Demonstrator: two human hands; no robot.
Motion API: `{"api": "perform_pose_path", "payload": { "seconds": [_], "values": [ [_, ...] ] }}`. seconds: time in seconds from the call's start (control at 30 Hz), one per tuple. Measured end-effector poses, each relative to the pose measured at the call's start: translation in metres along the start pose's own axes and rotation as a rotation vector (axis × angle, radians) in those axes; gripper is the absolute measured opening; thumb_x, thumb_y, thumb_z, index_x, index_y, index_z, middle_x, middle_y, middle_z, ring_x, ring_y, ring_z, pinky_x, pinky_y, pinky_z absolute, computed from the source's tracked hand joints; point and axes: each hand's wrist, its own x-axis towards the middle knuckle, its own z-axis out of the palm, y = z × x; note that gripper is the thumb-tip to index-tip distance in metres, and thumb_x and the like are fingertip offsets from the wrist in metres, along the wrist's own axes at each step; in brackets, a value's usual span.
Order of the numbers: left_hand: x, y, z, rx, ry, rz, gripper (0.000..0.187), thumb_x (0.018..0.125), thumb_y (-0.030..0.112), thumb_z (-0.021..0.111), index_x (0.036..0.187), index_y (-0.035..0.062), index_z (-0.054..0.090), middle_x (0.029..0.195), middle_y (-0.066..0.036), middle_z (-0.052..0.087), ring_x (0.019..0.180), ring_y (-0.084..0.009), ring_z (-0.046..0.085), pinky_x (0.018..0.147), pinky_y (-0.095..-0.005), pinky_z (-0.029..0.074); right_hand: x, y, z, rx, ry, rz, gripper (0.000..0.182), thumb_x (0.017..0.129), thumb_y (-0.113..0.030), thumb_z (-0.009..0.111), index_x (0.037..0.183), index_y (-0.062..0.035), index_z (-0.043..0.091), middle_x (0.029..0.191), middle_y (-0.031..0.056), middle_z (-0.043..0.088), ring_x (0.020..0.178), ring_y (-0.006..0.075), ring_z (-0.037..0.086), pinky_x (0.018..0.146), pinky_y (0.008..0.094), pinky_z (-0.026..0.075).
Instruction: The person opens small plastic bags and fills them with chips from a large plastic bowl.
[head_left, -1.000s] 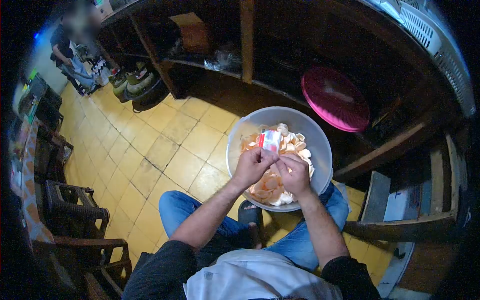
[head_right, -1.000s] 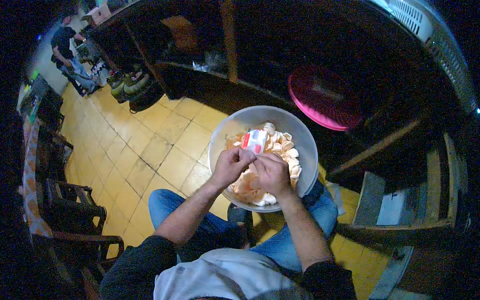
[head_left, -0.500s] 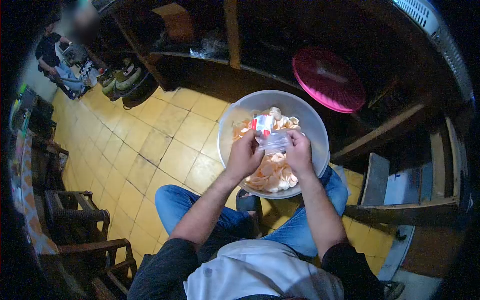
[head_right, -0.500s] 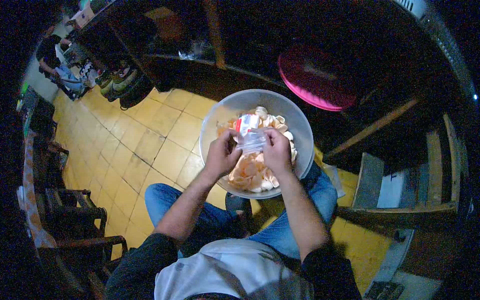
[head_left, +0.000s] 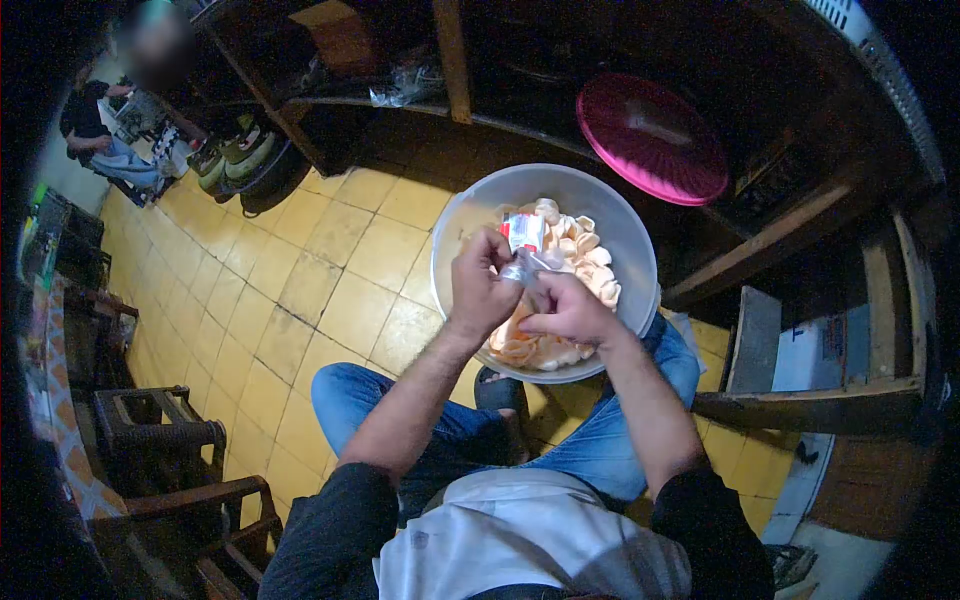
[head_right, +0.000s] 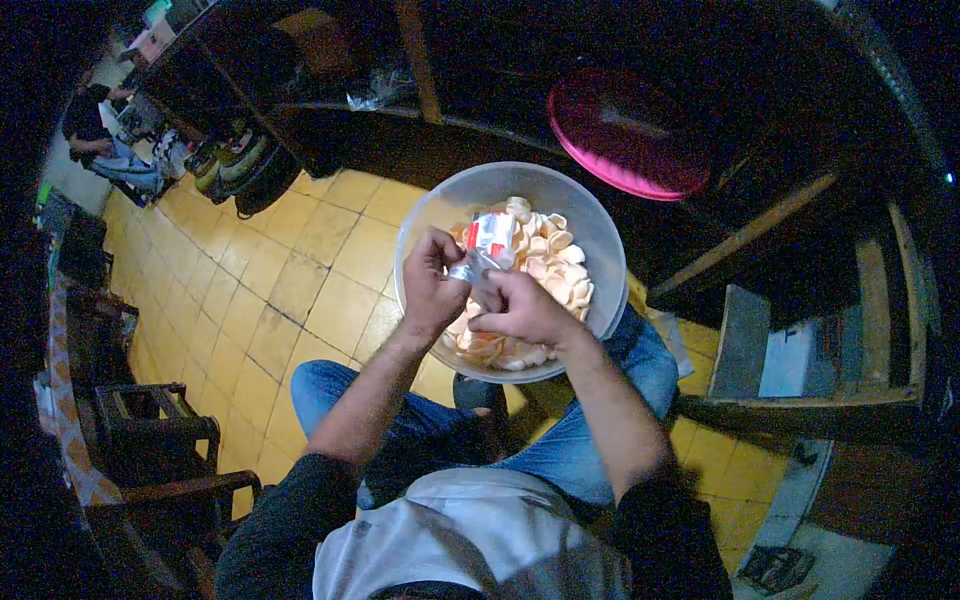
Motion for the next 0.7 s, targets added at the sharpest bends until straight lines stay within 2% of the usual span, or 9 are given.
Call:
{"api": "perform_pose_path", "payload": {
  "seconds": [0.07, 0.13, 0.27, 0.33, 0.4, 0.47, 0.53, 0.57, 0.7],
  "values": [
    [0.007, 0.010, 0.006, -0.169, 0.147, -0.023, 0.016, 0.077, -0.006, 0.064, 0.091, 0.0021, 0.064, 0.083, -0.003, 0.059, 0.069, -0.0090, 0.056, 0.062, -0.0239, 0.048, 0.006, 0.010, 0.009, 0.086, 0.102, 0.041, 0.010, 0.082, -0.007, 0.064, 0.086, -0.0090, 0.055, 0.075, -0.0028, 0.056, 0.067, 0.0070, 0.054, 0.059, 0.0255, 0.045],
    [0.007, 0.011, -0.012, 0.143, -0.062, 0.119, 0.013, 0.081, -0.001, 0.068, 0.092, 0.0027, 0.067, 0.085, -0.005, 0.060, 0.072, -0.0118, 0.059, 0.064, -0.0235, 0.049, 0.015, 0.014, 0.006, 0.599, 0.621, 0.055, 0.005, 0.084, -0.005, 0.063, 0.086, -0.0083, 0.059, 0.075, -0.0027, 0.057, 0.067, 0.0065, 0.054, 0.058, 0.0251, 0.045],
    [0.001, -0.004, -0.015, 0.108, -0.296, 0.176, 0.014, 0.086, 0.011, 0.069, 0.097, 0.0022, 0.065, 0.087, -0.007, 0.061, 0.080, -0.0164, 0.061, 0.075, -0.0305, 0.051, 0.003, 0.016, -0.009, 0.909, 0.390, 0.184, 0.007, 0.093, -0.012, 0.059, 0.096, -0.0066, 0.062, 0.083, -0.0009, 0.061, 0.069, 0.0074, 0.056, 0.063, 0.0243, 0.048],
    [0.005, 0.002, -0.006, -1.187, -0.077, -0.495, 0.019, 0.095, 0.018, 0.057, 0.103, 0.0016, 0.059, 0.087, -0.006, 0.062, 0.081, -0.0159, 0.060, 0.081, -0.0320, 0.048, 0.005, 0.022, -0.014, 0.821, 0.196, 0.229, 0.008, 0.094, -0.014, 0.058, 0.097, -0.0069, 0.062, 0.084, -0.0002, 0.061, 0.071, 0.0082, 0.057, 0.066, 0.0240, 0.048],
    [0.006, 0.010, -0.001, -1.091, 0.024, -0.603, 0.021, 0.100, 0.022, 0.048, 0.105, 0.0024, 0.054, 0.087, -0.005, 0.061, 0.079, -0.0144, 0.058, 0.081, -0.0300, 0.046, 0.012, 0.025, -0.014, 0.723, 0.277, 0.220, 0.009, 0.095, -0.013, 0.057, 0.095, -0.0055, 0.062, 0.084, -0.0004, 0.061, 0.073, 0.0070, 0.057, 0.068, 0.0228, 0.048],
    [0.004, -0.006, -0.007, -0.993, -0.008, -0.515, 0.017, 0.100, 0.019, 0.049, 0.107, 0.0047, 0.055, 0.092, -0.004, 0.060, 0.083, -0.0134, 0.057, 0.081, -0.0290, 0.046, 0.010, 0.026, -0.023, 0.385, 0.360, 0.298, 0.018, 0.092, -0.021, 0.061, 0.099, -0.0046, 0.063, 0.087, 0.0055, 0.064, 0.079, 0.0162, 0.062, 0.073, 0.0295, 0.051],
    [0.003, -0.008, -0.005, -0.910, 0.045, -0.500, 0.016, 0.098, 0.016, 0.053, 0.110, 0.0046, 0.054, 0.096, -0.004, 0.061, 0.084, -0.0120, 0.057, 0.079, -0.0277, 0.047, -0.001, 0.028, -0.032, -0.590, -0.126, 0.299, 0.034, 0.083, -0.026, 0.069, 0.111, -0.0076, 0.062, 0.096, 0.0138, 0.065, 0.090, 0.0293, 0.064, 0.084, 0.0381, 0.050],
    [0.002, -0.007, -0.001, -0.818, 0.128, -0.491, 0.015, 0.096, 0.014, 0.055, 0.107, 0.0041, 0.055, 0.095, -0.004, 0.062, 0.081, -0.0115, 0.057, 0.076, -0.0272, 0.047, -0.010, 0.036, -0.026, -0.651, -0.348, 0.341, 0.057, 0.074, -0.033, 0.076, 0.124, -0.0123, 0.057, 0.108, 0.0237, 0.061, 0.103, 0.0388, 0.059, 0.092, 0.0446, 0.047],
    [0.000, -0.024, -0.008, -0.693, 0.161, -0.535, 0.009, 0.091, 0.009, 0.060, 0.098, 0.0030, 0.060, 0.087, -0.004, 0.063, 0.073, -0.0112, 0.057, 0.068, -0.0260, 0.049, -0.016, 0.013, -0.008, -0.826, -0.594, 0.383, 0.070, 0.073, -0.039, 0.075, 0.133, -0.0139, 0.049, 0.117, 0.0262, 0.056, 0.110, 0.0398, 0.056, 0.096, 0.0464, 0.045]
  ]
}}
